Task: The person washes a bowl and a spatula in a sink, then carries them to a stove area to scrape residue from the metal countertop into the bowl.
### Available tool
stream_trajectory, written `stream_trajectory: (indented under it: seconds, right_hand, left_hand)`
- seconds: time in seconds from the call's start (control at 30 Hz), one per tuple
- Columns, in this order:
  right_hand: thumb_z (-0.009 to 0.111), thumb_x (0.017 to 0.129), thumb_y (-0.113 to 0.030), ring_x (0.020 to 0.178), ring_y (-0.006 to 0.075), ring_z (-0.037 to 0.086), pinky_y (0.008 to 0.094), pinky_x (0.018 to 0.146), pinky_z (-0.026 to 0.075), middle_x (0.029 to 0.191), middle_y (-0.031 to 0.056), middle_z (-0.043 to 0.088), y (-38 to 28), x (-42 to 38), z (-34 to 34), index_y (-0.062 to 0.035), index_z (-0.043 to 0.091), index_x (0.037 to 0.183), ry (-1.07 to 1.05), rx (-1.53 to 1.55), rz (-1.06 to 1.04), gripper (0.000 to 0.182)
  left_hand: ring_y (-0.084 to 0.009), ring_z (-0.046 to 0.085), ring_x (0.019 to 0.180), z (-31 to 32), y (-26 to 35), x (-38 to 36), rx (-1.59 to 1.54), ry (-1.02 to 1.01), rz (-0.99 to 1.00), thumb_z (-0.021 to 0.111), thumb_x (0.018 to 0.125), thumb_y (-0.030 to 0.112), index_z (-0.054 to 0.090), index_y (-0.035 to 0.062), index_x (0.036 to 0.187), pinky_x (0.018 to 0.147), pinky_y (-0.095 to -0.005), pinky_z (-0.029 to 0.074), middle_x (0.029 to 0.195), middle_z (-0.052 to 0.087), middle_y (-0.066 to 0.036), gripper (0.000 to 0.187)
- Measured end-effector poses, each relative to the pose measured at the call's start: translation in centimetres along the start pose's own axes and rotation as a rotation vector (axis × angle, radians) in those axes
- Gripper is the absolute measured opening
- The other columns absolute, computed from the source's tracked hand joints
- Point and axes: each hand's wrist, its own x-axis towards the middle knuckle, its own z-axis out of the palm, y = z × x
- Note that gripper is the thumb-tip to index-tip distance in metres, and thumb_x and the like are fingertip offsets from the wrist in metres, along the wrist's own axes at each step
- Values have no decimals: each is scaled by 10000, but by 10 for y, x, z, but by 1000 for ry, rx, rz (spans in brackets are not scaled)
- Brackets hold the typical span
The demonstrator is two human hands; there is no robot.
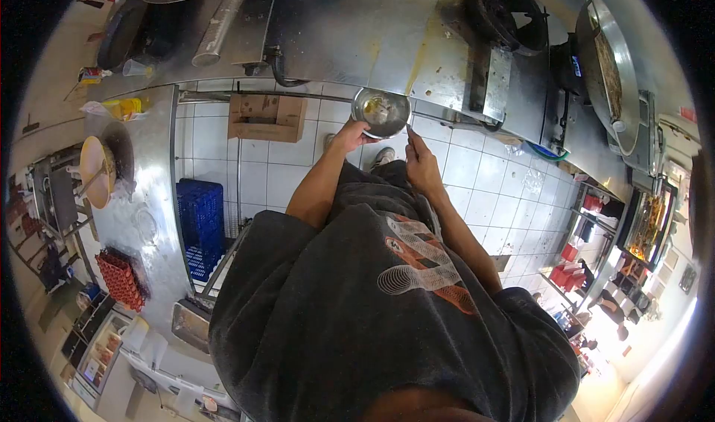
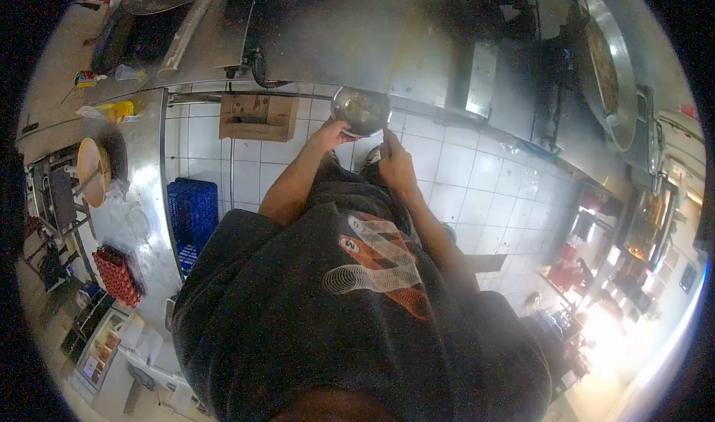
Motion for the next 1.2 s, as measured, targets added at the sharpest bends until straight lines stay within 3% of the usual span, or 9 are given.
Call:
stream_trajectory:
  seconds: [0.07,0.17,0.23,0.33,0.53,0.7,0.8,0.93,1.2]
  right_hand:
    - [446,904,-143,1053,414,538,421,871,436,1119,271,556,-4,6,-7,-68,429,1287,-24,-3,-23,391]
    - [448,921,-165,750,228,597,329,694,469,918,159,636,-8,19,-21,-68,463,1277,-24,-18,-15,369]
    - [452,934,-207,464,90,345,260,437,312,581,-17,426,-33,26,-46,-117,461,1285,-157,201,205,362]
    - [463,942,-236,415,31,172,212,373,150,527,-79,240,-60,44,-84,-155,425,1299,-348,513,431,368]
    - [468,943,-231,436,35,181,205,377,160,556,-81,251,-71,113,-148,-153,431,1301,-494,698,371,369]
    - [502,912,-267,505,51,328,211,426,284,643,-39,424,-89,274,-155,-88,472,1260,-130,381,-15,393]
    - [514,869,-255,702,242,558,334,580,447,802,109,594,-83,441,-127,-38,470,1232,316,-100,-422,425]
    - [510,822,-217,981,393,565,425,777,477,976,243,615,-118,583,-114,0,497,1148,312,-556,-379,392]
    - [512,809,-200,973,363,593,436,823,475,1017,231,615,-80,688,-129,-8,508,1103,475,-413,-121,351]
  left_hand:
    - [-354,567,999,2,10,-2,12,-3,-3,411,795,-18,313,-29,1269,821,-437,531,1175,478,-225,485]
    - [-349,593,935,5,16,1,13,58,10,401,763,-45,358,-5,1236,725,-447,569,1131,507,-212,476]
    - [-344,593,934,-3,12,8,8,-1,20,407,763,-42,371,-9,1227,726,-448,568,1120,514,-211,467]
    - [-338,596,929,-1,18,13,-13,68,-3,415,762,-34,382,-6,1221,727,-449,566,1111,523,-202,461]
    - [-347,601,908,4,23,18,-26,92,91,474,792,21,389,-62,1182,744,-435,567,1103,522,-230,408]
    - [-360,618,869,11,20,34,-112,270,100,469,766,1,367,-22,1210,697,-443,581,1096,531,-234,456]
    - [-330,620,866,3,3,44,-119,275,111,476,814,27,450,-79,1118,728,-426,566,1050,566,-218,323]
    - [-302,628,833,12,4,42,60,314,167,509,819,74,503,-84,1082,781,-434,541,1065,576,-188,307]
    - [-324,612,860,39,18,48,-253,315,162,502,796,12,400,-38,1184,676,-432,584,1106,532,-179,404]
